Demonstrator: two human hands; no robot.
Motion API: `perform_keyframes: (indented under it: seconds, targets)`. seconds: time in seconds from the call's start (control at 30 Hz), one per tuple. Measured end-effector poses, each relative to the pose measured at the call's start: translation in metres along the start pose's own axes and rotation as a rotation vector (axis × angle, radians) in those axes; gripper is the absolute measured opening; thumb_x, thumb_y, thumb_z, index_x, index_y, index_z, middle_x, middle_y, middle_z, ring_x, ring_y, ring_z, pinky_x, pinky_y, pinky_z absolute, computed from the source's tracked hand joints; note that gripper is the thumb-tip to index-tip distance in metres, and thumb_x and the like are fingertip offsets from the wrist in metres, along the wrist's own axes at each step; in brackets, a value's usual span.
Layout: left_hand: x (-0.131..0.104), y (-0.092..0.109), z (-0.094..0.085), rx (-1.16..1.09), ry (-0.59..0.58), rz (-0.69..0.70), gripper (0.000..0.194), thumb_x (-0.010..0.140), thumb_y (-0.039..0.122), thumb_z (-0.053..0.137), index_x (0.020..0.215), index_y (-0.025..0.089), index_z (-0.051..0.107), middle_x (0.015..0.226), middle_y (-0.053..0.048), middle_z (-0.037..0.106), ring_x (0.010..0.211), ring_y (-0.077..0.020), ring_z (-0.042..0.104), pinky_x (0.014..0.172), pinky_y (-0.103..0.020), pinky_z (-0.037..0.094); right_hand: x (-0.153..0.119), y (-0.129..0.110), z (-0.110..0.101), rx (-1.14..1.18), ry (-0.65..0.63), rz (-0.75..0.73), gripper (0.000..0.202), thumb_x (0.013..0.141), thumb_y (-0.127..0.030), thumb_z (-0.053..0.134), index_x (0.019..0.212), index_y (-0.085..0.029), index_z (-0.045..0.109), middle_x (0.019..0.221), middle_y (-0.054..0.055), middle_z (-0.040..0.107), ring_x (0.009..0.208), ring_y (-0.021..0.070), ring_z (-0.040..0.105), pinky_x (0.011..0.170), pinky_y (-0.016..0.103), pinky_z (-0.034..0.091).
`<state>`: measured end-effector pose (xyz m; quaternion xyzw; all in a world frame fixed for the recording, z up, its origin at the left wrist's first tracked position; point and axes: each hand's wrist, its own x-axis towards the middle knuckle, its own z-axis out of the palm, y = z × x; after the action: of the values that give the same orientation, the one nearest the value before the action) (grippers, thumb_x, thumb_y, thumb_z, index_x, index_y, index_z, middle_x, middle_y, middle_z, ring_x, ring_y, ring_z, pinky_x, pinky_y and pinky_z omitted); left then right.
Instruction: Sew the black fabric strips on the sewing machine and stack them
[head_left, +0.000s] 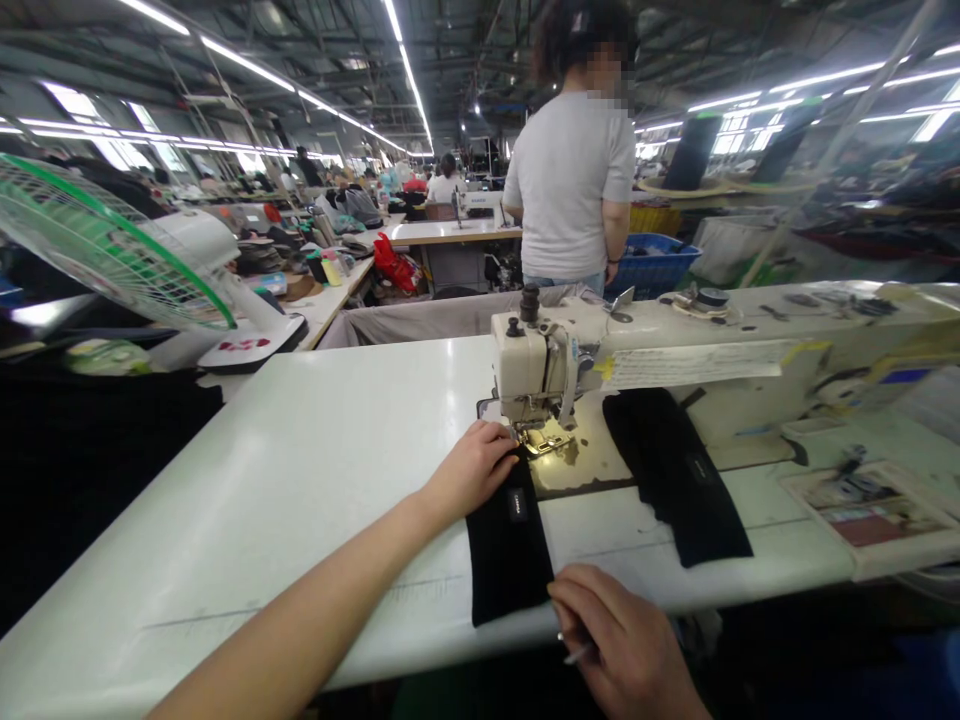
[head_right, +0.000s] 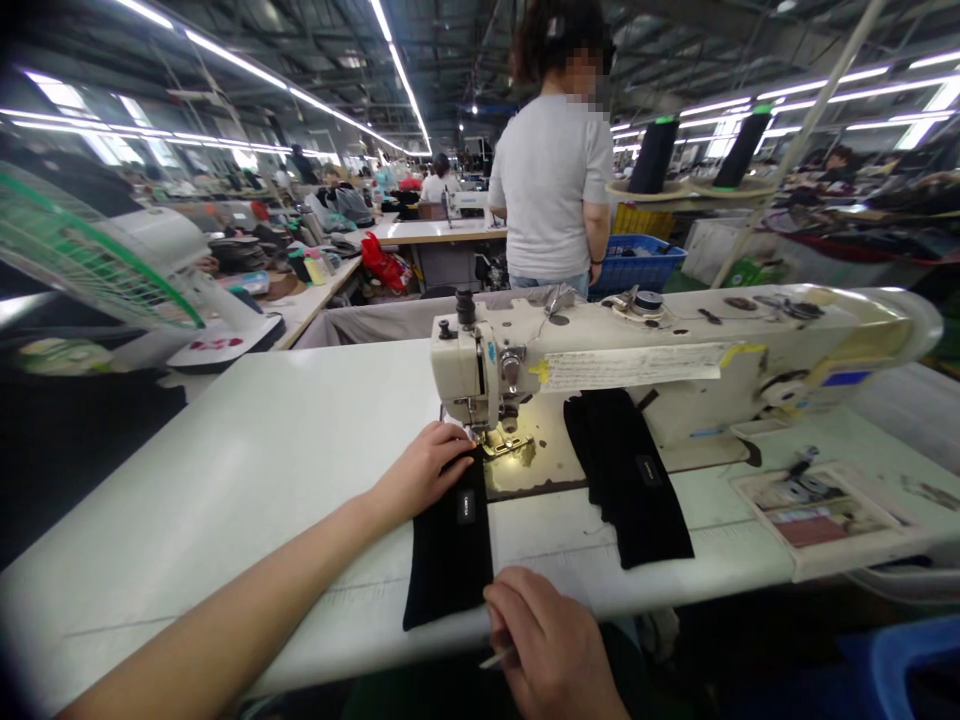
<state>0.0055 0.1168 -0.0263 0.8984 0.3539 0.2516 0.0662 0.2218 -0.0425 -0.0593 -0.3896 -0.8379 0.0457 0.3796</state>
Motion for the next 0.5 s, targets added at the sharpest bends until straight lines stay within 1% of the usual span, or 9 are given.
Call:
perform_keyframes:
  seconds: [0.13, 0.27, 0.5]
  targets:
    - [0.0005, -0.0002, -0.0005, -0.010, -0.005, -0.009, 0.014, 0.095, 0.016, 0.060, 0.105, 0.015, 0.069, 0.104, -0.009, 0.065, 0.097, -0.0230, 0.057, 0.090, -0.039, 0.053, 0.0030, -0.0018, -0.0001, -0.006, 0.003, 0.009, 0.029, 0.090, -0.006, 0.045, 0.111, -0.017, 0.060, 0.094, 0.008, 0.070, 0.077, 0.0155, 0.070, 0.067, 0.022, 0.056]
    - [0.0004, -0.0010, -0.0006, -0.017, -0.010, -0.003, 0.016, 0.096, 0.017, 0.059, 0.107, 0.015, 0.069, 0.105, -0.010, 0.065, 0.097, -0.0231, 0.057, 0.092, -0.040, 0.053, 0.0037, -0.0029, -0.0009, 0.008, -0.003, 0.023, 0.029, 0.089, -0.005, 0.043, 0.109, -0.017, 0.060, 0.092, 0.007, 0.069, 0.074, 0.0149, 0.069, 0.065, 0.021, 0.055]
    - [-0.0009, -0.0029, 0.0009, -0.071, 0.025, -0.013, 0.018, 0.094, 0.017, 0.059, 0.108, 0.017, 0.071, 0.106, -0.010, 0.066, 0.099, -0.0230, 0.058, 0.091, -0.041, 0.054, 0.0005, -0.0010, -0.0002, 0.002, -0.053, 0.034, 0.028, 0.091, -0.007, 0.044, 0.112, -0.018, 0.059, 0.096, 0.008, 0.069, 0.078, 0.0156, 0.070, 0.069, 0.022, 0.056]
